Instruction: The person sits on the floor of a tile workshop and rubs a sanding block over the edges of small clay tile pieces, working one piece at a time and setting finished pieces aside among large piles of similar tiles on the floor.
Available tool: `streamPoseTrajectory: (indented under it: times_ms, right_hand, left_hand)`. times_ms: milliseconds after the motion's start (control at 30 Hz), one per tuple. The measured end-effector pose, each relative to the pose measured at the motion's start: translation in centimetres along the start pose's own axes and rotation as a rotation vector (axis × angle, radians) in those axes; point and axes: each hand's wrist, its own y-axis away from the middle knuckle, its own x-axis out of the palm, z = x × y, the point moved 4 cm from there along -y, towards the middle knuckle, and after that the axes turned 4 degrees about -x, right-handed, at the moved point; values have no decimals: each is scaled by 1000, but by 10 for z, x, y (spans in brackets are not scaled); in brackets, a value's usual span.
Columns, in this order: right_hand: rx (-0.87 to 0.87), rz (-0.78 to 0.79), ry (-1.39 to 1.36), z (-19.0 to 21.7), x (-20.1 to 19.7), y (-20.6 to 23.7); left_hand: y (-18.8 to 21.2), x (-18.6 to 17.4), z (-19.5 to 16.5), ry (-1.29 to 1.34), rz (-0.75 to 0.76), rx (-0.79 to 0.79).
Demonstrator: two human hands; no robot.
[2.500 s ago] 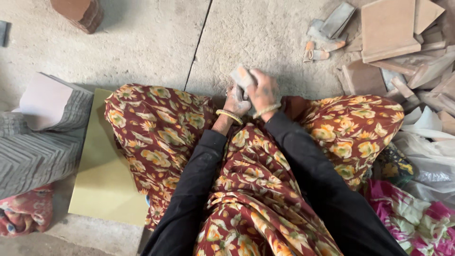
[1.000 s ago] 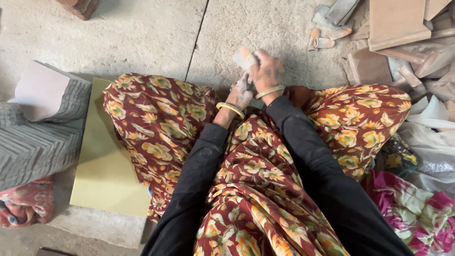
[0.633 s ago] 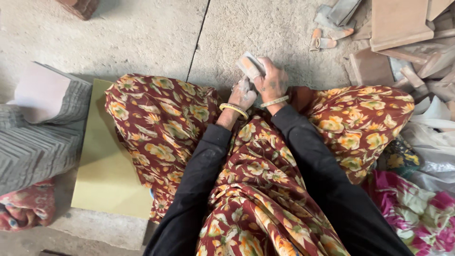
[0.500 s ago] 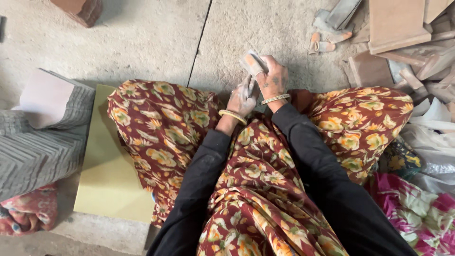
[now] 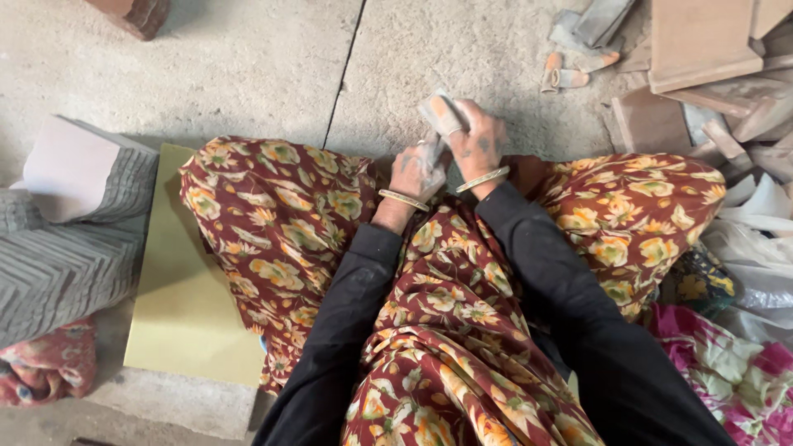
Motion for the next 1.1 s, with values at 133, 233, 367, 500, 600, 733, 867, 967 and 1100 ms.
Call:
streamPoseTrajectory:
  times_ms: [133,233,367,500,600,733,867,967,1100]
  right_hand:
    - [140,-7,-74,-7,-6,-7]
    - [92,-37,26,-4,-10,-7]
    - [-67,-70,54,10,-8,4]
    - [22,-71,44,2,-6,-1]
    - [158,-51,1,-12,-3,-6]
    - [-85,-225,313,-7,-7,5]
    - [130,-36,120,-18,10,18]
    - [155,-75,215,-33,8,12]
    - [-123,-337,448,-40,-5,14]
  left_hand:
    - [9,11,15,-116,-200,224]
    - [7,10,20,-42,-156,281]
    - [-3,1,14,-26,44,37]
    - [-7,-20,-1,71,-16,91]
    - [-7,-19,-1,85,45,77]
    - [-5,-11,4,-45,32,106]
    - [-4,-10,3,-91,6,135]
    - [-2,-22,-2,44,-51,111]
    - [-5,-29,-6,33,70,-18]
